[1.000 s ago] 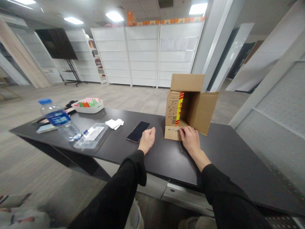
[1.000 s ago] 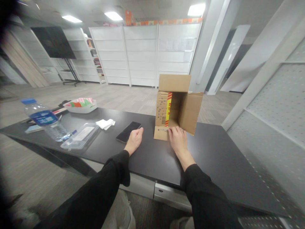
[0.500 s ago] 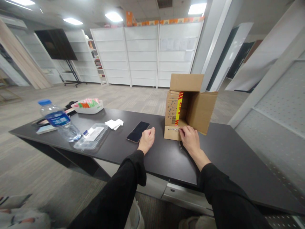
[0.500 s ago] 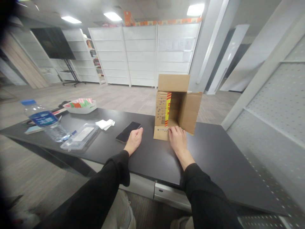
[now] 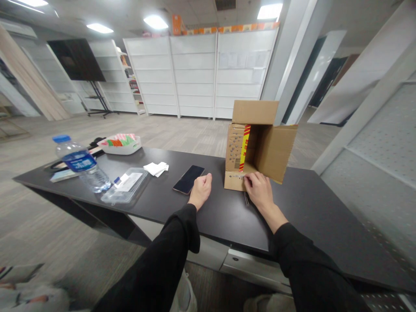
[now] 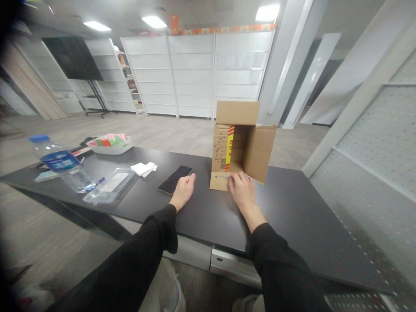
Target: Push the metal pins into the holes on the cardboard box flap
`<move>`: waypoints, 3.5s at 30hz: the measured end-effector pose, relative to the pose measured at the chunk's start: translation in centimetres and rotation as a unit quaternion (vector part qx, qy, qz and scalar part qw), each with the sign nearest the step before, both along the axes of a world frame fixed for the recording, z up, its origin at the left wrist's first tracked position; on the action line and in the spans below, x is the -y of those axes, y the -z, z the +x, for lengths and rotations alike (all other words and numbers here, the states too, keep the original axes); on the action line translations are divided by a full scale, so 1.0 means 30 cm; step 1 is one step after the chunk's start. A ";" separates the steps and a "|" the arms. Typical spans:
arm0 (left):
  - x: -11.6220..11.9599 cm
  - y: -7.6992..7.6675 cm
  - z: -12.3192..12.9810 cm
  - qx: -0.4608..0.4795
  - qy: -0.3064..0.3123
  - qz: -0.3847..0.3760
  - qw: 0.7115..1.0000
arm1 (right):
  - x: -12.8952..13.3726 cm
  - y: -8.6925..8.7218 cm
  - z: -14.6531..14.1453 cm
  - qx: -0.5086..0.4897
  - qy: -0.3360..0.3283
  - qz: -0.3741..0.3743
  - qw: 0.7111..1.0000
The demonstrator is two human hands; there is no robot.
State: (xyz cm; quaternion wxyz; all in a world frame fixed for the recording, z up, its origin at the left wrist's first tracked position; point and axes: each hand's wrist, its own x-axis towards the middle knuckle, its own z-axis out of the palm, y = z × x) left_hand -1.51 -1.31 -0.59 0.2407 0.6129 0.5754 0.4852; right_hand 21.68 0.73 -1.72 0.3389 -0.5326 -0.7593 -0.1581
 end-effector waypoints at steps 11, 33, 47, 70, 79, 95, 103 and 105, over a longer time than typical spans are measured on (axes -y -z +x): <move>0.001 -0.001 0.001 0.002 -0.001 -0.001 1.000 | 0.010 0.001 0.000 -0.015 0.000 -0.007 1.000; 0.000 0.002 -0.001 0.004 0.000 -0.006 1.000 | 0.098 -0.034 0.018 -0.046 -0.114 -0.130 0.984; 0.007 -0.007 0.003 0.009 0.000 -0.007 1.000 | 0.165 -0.030 0.048 -0.017 -0.139 -0.173 0.975; 0.004 -0.006 0.002 0.012 -0.001 -0.001 1.000 | 0.168 -0.022 0.046 -0.019 -0.146 -0.184 0.972; 0.008 -0.007 0.002 0.010 0.000 -0.003 1.000 | 0.175 -0.034 0.038 -0.013 -0.151 -0.195 0.969; 0.004 -0.004 0.002 0.007 0.001 -0.010 1.000 | 0.185 -0.053 0.026 0.005 -0.144 -0.193 0.971; 0.007 -0.005 0.002 0.009 0.001 -0.011 1.000 | 0.185 -0.053 0.024 0.005 -0.142 -0.185 0.972; 0.007 -0.006 0.003 0.010 0.000 -0.011 1.000 | 0.185 -0.053 0.025 0.008 -0.145 -0.180 0.973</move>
